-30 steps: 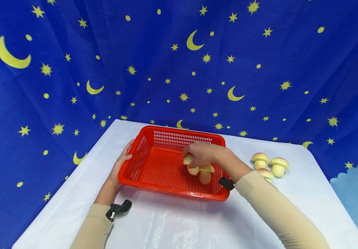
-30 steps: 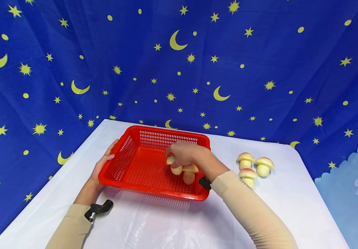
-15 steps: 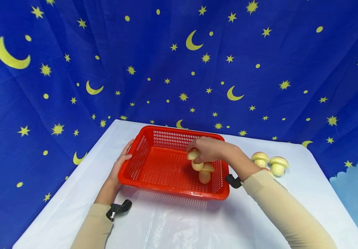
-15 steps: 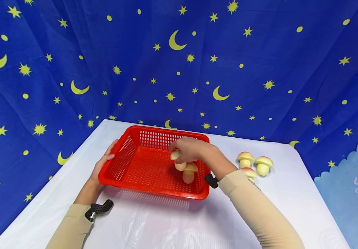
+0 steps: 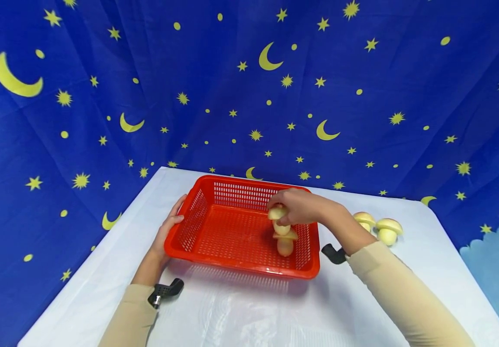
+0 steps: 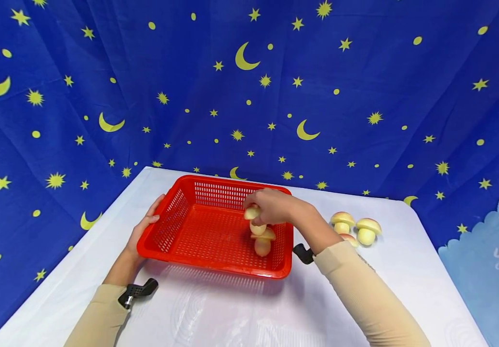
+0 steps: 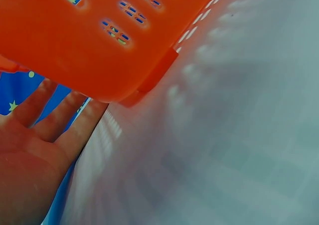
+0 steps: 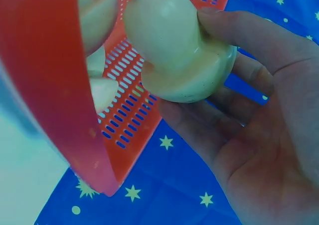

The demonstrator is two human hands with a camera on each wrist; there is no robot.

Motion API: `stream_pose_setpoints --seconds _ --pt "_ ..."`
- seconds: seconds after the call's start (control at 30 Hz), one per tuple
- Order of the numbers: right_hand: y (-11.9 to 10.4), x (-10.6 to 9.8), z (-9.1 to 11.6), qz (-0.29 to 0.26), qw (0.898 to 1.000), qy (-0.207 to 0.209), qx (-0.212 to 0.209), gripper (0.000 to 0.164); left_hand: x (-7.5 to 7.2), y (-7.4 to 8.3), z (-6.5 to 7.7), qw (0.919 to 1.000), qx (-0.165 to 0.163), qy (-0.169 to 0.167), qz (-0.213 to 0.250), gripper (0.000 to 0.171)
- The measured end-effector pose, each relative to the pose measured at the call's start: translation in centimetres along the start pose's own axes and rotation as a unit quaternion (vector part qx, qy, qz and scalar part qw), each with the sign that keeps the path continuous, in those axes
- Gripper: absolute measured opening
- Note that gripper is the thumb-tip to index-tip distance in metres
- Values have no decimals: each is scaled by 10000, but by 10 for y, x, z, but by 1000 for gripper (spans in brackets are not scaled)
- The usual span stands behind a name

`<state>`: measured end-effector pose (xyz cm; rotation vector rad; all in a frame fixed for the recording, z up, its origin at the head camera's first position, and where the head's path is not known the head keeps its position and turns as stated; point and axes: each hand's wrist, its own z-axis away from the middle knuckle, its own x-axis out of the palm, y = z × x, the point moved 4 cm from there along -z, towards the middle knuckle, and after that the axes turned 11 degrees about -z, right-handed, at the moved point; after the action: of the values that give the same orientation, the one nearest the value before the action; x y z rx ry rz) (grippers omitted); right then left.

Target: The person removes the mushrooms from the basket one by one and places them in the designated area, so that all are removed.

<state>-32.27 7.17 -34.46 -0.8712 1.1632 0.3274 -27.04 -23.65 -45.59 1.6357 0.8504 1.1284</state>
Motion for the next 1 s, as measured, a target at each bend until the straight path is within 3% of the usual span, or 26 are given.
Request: stream_pose_setpoints --seconds 0.43,1.0 --pt "8 -8 9 -210 9992 319 -145 36 4 2 1 9999 -74 120 -30 55" --pt "20 -18 23 -282 9971 712 25 36 2 1 0 9999 -26 95 -68 54"
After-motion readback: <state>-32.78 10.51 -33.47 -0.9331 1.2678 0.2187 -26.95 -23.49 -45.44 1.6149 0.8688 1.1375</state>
